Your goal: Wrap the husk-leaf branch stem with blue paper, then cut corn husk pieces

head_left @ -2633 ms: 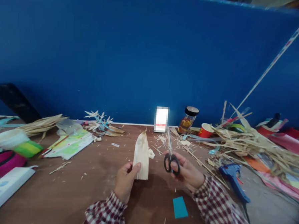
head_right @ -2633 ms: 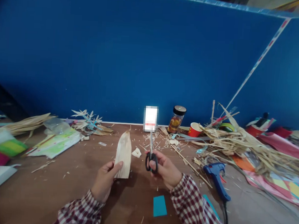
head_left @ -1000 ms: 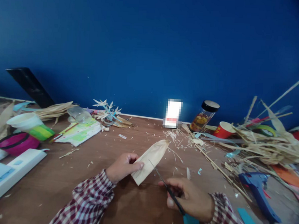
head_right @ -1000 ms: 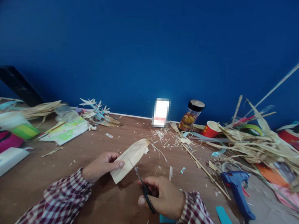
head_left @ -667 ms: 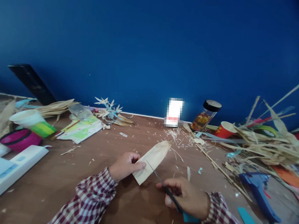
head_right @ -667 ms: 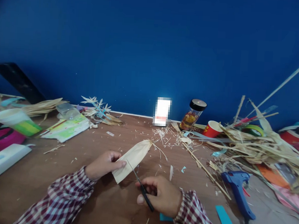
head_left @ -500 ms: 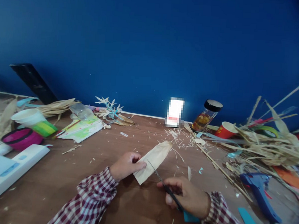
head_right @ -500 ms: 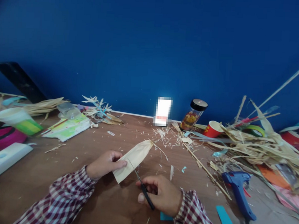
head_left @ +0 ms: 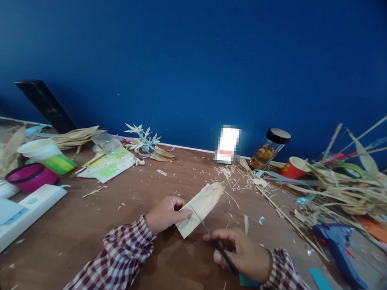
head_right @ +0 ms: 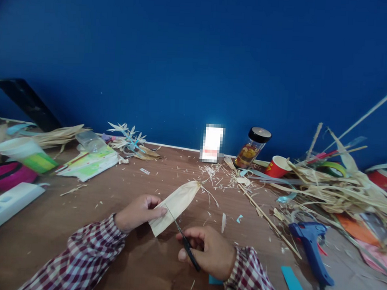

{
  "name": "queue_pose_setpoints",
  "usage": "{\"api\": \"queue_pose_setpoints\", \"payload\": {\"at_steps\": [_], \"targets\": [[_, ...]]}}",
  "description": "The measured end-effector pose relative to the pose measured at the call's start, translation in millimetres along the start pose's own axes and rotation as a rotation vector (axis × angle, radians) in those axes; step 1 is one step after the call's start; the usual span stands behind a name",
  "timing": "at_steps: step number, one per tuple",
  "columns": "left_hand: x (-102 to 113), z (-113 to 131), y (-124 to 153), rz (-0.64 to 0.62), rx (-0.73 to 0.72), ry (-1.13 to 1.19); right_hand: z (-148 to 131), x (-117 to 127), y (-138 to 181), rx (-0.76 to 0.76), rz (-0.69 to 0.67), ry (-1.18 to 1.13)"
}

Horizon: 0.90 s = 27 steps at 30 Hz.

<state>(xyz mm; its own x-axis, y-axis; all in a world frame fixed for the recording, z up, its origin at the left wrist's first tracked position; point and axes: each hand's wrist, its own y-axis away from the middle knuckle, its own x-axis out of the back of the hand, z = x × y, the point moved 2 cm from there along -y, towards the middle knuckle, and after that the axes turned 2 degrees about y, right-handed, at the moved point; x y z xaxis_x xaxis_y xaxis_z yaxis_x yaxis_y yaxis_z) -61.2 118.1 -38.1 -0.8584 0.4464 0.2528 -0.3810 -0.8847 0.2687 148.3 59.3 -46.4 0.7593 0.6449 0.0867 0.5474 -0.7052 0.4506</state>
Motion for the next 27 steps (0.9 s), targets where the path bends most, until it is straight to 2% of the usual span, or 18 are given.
{"api": "queue_pose_setpoints", "payload": {"at_steps": [27], "targets": [[1.7, -5.0, -0.8, -0.013, 0.009, 0.068, -2.0, -0.7, 1.4, 0.024, 0.058, 0.043]]}}
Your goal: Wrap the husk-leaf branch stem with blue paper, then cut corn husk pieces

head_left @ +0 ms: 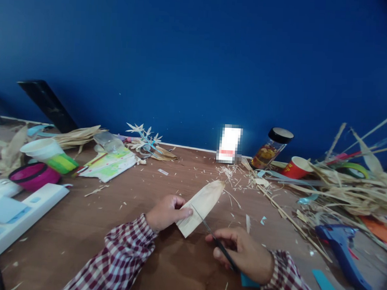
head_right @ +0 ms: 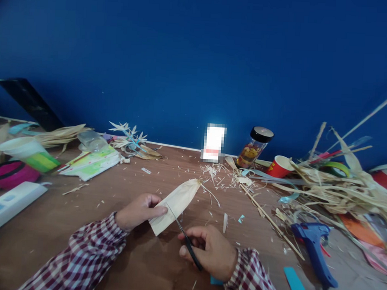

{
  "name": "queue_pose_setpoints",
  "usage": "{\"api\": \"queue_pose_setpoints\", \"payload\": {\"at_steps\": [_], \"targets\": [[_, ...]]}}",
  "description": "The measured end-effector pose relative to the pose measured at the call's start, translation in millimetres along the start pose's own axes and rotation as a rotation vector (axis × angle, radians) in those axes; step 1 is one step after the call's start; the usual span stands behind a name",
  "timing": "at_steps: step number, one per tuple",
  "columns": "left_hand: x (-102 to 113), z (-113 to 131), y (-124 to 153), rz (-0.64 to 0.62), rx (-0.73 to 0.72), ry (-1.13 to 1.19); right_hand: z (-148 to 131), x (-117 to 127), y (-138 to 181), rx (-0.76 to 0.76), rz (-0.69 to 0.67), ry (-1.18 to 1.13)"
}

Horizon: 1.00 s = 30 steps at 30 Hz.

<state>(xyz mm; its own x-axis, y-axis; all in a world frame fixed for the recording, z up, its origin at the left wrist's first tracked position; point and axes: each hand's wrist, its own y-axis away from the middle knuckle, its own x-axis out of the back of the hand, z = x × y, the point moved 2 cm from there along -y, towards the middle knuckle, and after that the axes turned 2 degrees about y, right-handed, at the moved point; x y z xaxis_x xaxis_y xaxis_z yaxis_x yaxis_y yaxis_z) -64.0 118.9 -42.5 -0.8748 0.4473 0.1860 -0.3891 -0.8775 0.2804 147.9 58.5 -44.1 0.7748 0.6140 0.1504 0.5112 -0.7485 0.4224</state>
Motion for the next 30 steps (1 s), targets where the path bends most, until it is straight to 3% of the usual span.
{"api": "queue_pose_setpoints", "payload": {"at_steps": [30], "targets": [[-0.2, -0.3, 0.4, -0.017, 0.002, 0.068, -0.8, -1.3, 0.4, -0.025, 0.025, -0.030]]}}
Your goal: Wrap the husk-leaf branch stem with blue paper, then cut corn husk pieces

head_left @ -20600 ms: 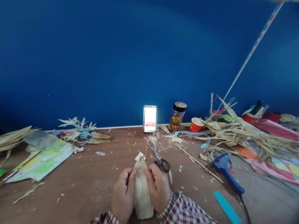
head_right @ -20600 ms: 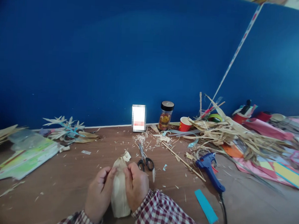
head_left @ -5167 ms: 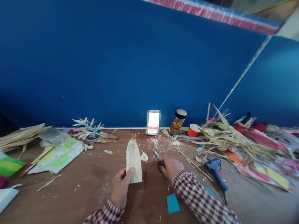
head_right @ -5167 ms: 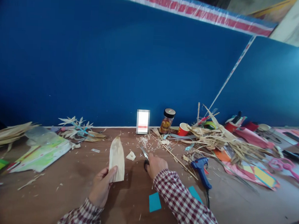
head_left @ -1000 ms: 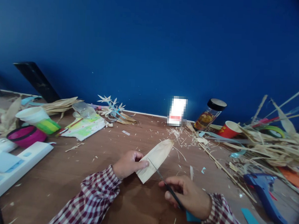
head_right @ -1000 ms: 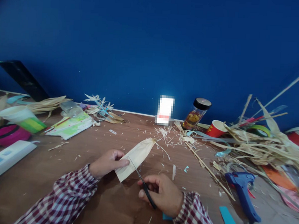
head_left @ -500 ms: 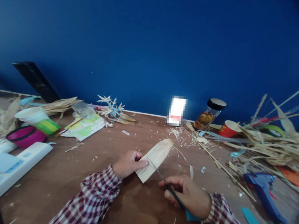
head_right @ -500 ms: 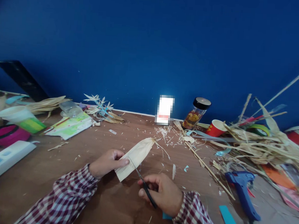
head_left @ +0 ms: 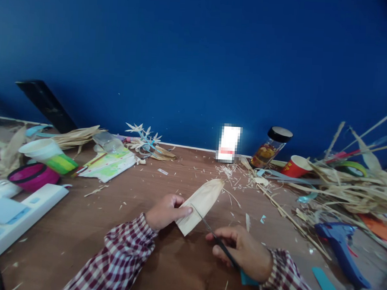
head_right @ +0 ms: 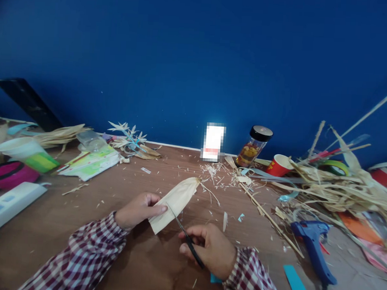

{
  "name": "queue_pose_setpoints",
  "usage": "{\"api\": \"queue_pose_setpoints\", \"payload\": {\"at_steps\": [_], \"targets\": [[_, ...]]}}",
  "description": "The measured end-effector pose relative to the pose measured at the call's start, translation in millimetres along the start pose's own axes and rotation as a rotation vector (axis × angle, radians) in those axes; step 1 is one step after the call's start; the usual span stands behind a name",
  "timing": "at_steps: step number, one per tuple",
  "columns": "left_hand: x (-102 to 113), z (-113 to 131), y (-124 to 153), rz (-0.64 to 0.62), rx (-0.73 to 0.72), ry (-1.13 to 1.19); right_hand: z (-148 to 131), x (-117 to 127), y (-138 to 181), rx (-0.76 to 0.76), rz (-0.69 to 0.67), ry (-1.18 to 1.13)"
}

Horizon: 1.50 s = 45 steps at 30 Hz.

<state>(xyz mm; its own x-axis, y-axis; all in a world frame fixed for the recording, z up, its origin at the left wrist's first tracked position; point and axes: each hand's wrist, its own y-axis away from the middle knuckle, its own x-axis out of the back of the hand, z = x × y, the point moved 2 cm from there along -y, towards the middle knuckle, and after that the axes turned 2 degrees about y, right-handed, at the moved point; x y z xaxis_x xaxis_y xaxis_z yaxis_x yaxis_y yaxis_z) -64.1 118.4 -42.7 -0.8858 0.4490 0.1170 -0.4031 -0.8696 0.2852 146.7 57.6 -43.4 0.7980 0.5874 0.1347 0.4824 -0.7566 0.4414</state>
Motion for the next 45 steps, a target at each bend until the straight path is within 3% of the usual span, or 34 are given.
{"api": "queue_pose_setpoints", "payload": {"at_steps": [25, 45], "targets": [[0, 0, 0, 0.031, 0.020, 0.066, 0, 0, -2, 0.052, 0.006, 0.030], [-12, 5, 4, -0.050, 0.051, 0.163, -1, 1, -3, 0.082, -0.041, 0.055]]}}
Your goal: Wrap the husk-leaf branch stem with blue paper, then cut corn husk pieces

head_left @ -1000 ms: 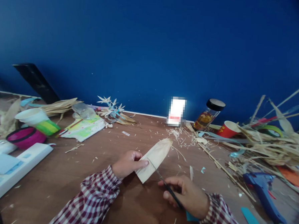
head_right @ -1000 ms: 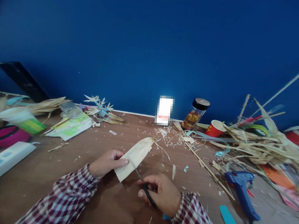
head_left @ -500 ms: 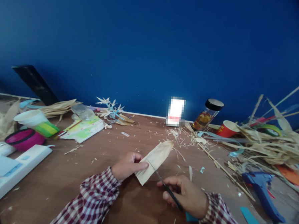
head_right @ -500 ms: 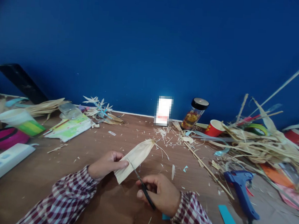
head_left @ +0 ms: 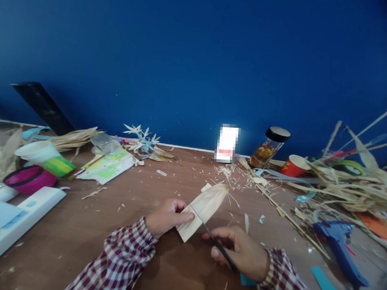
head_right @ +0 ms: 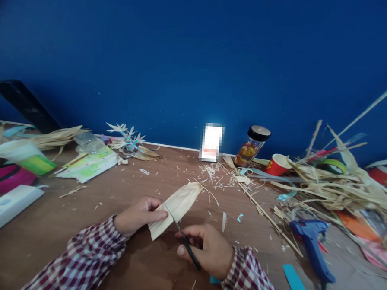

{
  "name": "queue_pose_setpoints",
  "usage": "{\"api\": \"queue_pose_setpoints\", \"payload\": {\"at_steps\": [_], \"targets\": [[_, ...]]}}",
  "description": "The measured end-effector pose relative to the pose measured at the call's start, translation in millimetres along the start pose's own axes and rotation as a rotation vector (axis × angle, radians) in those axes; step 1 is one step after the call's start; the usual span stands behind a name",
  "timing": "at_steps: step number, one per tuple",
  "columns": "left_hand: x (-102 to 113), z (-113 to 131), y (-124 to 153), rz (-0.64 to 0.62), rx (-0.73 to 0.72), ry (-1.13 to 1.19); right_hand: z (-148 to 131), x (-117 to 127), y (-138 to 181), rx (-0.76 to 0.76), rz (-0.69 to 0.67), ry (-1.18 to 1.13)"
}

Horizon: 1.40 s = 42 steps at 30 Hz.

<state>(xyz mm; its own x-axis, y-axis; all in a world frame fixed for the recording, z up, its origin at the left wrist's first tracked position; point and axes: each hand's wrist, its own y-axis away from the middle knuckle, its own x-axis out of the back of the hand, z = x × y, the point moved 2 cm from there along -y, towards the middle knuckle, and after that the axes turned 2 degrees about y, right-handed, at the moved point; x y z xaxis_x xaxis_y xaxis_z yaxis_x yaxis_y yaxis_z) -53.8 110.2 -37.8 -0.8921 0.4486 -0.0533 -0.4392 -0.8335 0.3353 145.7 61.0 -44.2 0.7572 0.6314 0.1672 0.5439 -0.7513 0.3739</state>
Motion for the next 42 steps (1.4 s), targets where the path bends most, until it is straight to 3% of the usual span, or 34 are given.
{"api": "queue_pose_setpoints", "payload": {"at_steps": [14, 42], "targets": [[-2.2, -1.8, 0.8, -0.034, 0.011, 0.103, -2.5, -1.9, 2.1, 0.011, 0.031, -0.008], [-0.4, -2.2, 0.4, 0.010, -0.002, 0.021, -0.3, -3.7, 0.3, -0.012, 0.061, -0.030]]}}
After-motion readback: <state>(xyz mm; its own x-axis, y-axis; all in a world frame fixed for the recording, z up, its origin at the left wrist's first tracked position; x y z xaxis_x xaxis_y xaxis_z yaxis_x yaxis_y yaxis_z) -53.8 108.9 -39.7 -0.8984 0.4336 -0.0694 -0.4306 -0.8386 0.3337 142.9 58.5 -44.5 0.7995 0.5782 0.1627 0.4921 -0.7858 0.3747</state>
